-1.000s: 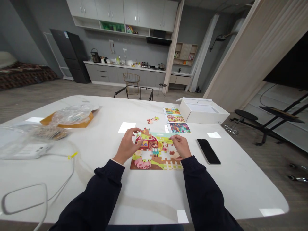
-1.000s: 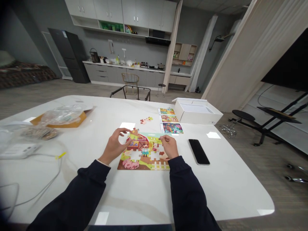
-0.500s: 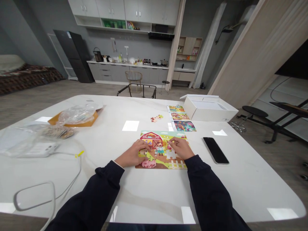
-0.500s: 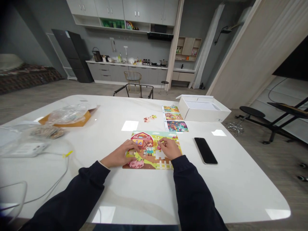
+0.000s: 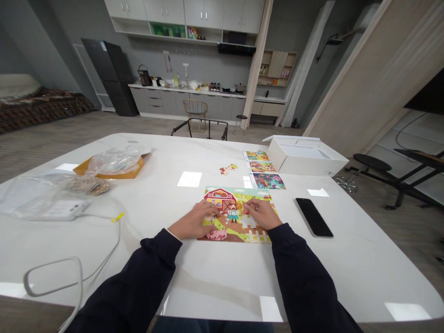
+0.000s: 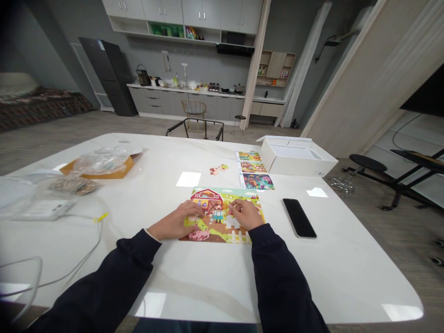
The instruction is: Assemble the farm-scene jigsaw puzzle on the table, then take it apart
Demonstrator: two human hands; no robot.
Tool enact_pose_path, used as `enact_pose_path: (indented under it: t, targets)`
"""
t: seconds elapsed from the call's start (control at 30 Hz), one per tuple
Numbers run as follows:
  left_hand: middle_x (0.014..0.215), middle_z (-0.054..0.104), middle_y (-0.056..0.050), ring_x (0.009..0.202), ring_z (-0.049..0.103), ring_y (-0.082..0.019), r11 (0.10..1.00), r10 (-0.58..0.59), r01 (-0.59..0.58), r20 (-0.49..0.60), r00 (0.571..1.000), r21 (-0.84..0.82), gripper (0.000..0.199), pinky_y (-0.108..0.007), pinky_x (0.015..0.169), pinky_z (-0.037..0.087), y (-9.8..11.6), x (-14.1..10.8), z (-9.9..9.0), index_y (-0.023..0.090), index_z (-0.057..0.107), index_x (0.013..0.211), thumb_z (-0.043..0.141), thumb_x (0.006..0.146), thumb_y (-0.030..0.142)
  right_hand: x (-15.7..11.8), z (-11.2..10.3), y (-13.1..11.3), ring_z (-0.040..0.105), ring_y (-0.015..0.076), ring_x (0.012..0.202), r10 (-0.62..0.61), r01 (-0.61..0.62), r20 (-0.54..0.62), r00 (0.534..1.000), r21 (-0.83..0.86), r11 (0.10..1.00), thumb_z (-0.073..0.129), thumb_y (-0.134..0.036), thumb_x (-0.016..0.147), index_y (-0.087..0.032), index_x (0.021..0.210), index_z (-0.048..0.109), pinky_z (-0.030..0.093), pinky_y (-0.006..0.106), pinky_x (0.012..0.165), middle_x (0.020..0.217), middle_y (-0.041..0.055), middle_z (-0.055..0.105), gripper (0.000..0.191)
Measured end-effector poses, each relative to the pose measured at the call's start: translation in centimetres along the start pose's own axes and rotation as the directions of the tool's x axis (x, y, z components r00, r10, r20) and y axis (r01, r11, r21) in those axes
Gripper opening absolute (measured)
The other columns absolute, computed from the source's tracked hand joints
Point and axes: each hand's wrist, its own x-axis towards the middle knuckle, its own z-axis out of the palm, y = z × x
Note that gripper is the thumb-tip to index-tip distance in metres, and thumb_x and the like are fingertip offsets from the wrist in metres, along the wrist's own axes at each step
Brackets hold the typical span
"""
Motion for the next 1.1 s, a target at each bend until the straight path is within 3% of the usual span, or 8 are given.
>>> enact_pose_path:
  t: [0.13,0.57,0.9,1.1]
  targets:
    - [0.117,0.067,-0.005,0.117,0.058,-0.026,1.0,-0.006,0.006,-0.021,1.0,0.0,0.027,-0.046,0.108,0.043,-0.06,0.07,0.18,0.027,0.067,0.107,0.069,0.082,0.019,-0.06,-0.05,-0.1,0.048,0.0148,0.052,0.005,-0.005,0.0,1.0,-0.002,1.0,0.058,-0.053,0.093,-0.019,0.088,0.075,0.031,0.026,0.052,0.053,-0.003,0.052,0.038]
    - [0.12,0.067,-0.005,0.114,0.06,-0.026,0.998,-0.066,0.065,-0.065,0.996,-0.009,0.047,-0.043,0.102,0.049,-0.14,0.03,0.21,0.029,0.063,0.123,0.074,0.078,0.019,-0.04,-0.08,0.0,0.048,0.0144,0.051,-0.001,0.002,0.008,1.0,-0.025,1.0,0.057,-0.05,0.094,-0.018,0.088,0.075,0.031,0.027,0.053,0.053,-0.0033,0.053,0.037]
    - [0.114,0.069,-0.003,0.113,0.06,-0.026,1.0,-0.02,0.021,-0.05,0.999,0.016,0.032,-0.043,0.104,0.047,-0.48,0.1,0.15,0.028,0.069,0.11,0.074,0.079,0.02,-0.11,-0.06,0.02,0.049,0.0143,0.051,-0.003,0.003,0.008,1.0,-0.026,1.0,0.057,-0.049,0.094,-0.019,0.089,0.076,0.032,0.026,0.053,0.052,-0.0033,0.053,0.035]
    - [0.115,0.066,-0.006,0.111,0.06,-0.027,0.996,0.007,-0.008,0.013,1.0,0.091,0.026,-0.045,0.104,0.049,0.3,0.06,-0.58,0.036,0.079,0.11,0.073,0.086,0.026,-0.09,-0.11,-0.14,0.048,0.0144,0.051,0.005,-0.005,0.019,1.0,-0.029,1.0,0.056,-0.048,0.093,-0.018,0.089,0.075,0.031,0.026,0.053,0.052,-0.0029,0.053,0.036]
